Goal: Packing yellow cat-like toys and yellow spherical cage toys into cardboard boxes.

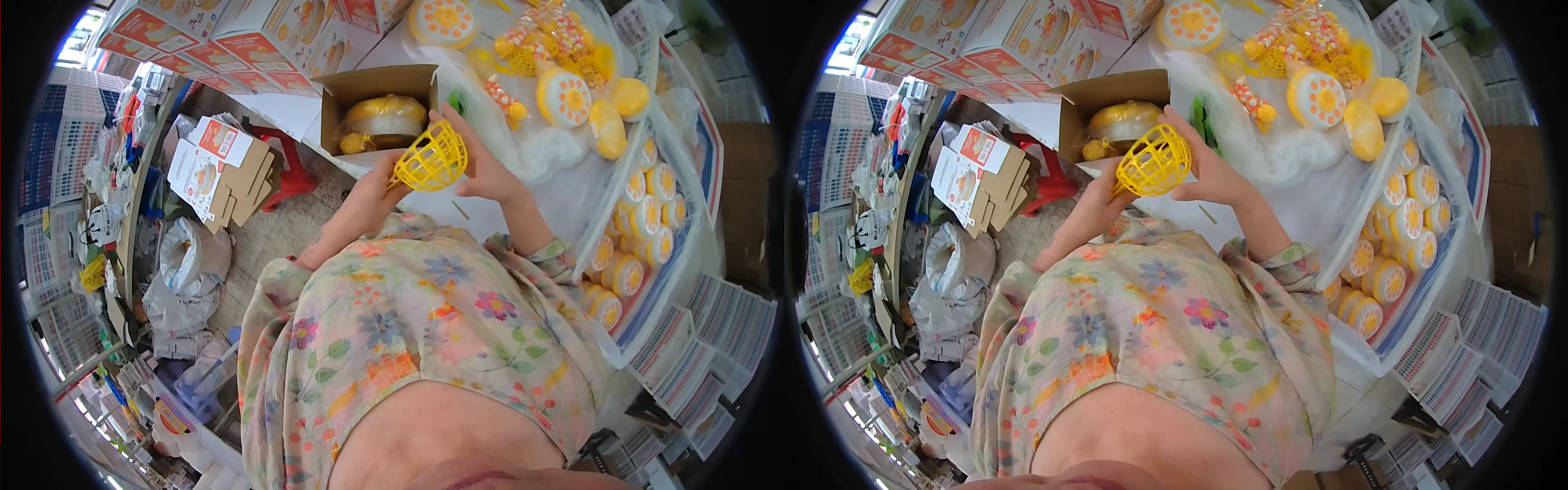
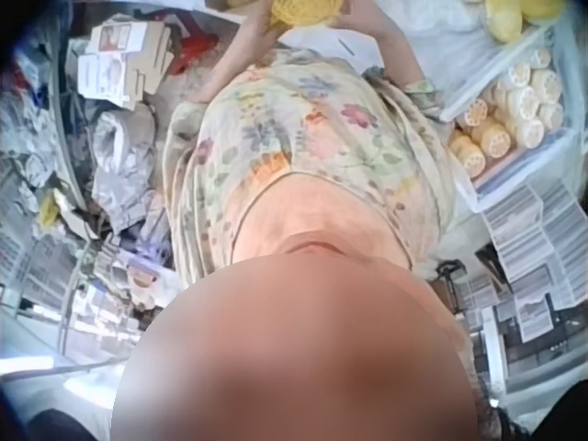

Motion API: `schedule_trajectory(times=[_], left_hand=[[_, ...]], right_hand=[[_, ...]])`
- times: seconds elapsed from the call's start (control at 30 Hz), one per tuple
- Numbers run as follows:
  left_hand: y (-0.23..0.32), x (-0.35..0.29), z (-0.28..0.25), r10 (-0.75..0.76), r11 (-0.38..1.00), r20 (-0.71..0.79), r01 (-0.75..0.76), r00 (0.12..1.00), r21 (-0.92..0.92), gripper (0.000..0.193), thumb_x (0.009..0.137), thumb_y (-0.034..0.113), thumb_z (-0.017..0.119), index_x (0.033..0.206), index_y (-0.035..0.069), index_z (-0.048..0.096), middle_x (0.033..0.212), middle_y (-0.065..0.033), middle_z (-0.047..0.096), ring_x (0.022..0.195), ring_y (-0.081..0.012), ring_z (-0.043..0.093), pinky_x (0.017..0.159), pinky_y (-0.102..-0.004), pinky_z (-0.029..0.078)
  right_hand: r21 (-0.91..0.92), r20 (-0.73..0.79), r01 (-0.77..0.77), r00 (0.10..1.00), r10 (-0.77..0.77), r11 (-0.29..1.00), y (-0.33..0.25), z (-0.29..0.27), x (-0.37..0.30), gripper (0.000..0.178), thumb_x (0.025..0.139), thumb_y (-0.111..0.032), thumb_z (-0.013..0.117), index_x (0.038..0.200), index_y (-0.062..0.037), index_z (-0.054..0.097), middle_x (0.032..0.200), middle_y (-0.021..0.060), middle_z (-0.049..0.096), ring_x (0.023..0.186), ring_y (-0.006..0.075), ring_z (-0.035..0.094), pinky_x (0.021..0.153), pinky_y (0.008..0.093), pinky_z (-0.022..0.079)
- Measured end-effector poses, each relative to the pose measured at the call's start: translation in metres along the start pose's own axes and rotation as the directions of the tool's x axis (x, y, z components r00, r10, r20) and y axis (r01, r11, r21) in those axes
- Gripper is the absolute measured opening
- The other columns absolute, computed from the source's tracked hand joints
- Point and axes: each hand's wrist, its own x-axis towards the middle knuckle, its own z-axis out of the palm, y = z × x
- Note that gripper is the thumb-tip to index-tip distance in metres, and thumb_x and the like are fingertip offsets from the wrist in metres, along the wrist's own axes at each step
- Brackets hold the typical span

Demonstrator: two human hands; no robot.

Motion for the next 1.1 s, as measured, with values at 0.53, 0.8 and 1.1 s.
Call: schedule_trajectory(times=[0.53,0.8,1.1], left_hand=[[-0.027,0.010,-0.022,0.192,0.981,-0.308,-0.181,0.932,0.065,0.037,0.083,0.004,0.062,0.119,0.002,0.051,0.105,-0.0110,0.061,0.089,-0.0202,0.061,0.074,-0.0296,0.048],[-0.050,-0.004,-0.054,0.035,0.985,-0.488,-0.112,0.872,-0.129,0.028,0.090,0.003,0.056,0.117,0.003,0.051,0.105,-0.0033,0.058,0.092,-0.0067,0.054,0.078,-0.0214,0.045],[-0.057,-0.002,-0.066,0.037,0.986,-0.562,-0.121,0.826,-0.114,0.024,0.089,0.005,0.057,0.113,0.000,0.053,0.105,-0.0040,0.060,0.092,-0.0083,0.055,0.080,-0.0225,0.044]], right_hand=[[-0.739,-0.098,0.028,0.984,-0.149,0.673,-0.045,0.014,0.047,0.074,0.063,-0.024,0.081,0.127,-0.0090,0.047,0.112,0.0076,0.050,0.107,0.0212,0.049,0.092,0.0331,0.041],[-0.944,0.087,0.043,0.989,0.119,0.327,-0.015,-0.015,0.091,0.071,0.061,-0.024,0.080,0.124,-0.0119,0.049,0.110,0.0115,0.050,0.104,0.0274,0.050,0.087,0.0351,0.043],[-0.965,0.068,0.168,0.901,0.429,-0.200,0.006,0.001,0.092,0.027,0.074,-0.013,0.065,0.101,-0.0092,0.062,0.093,0.0110,0.059,0.092,0.0271,0.057,0.081,0.0389,0.045]])
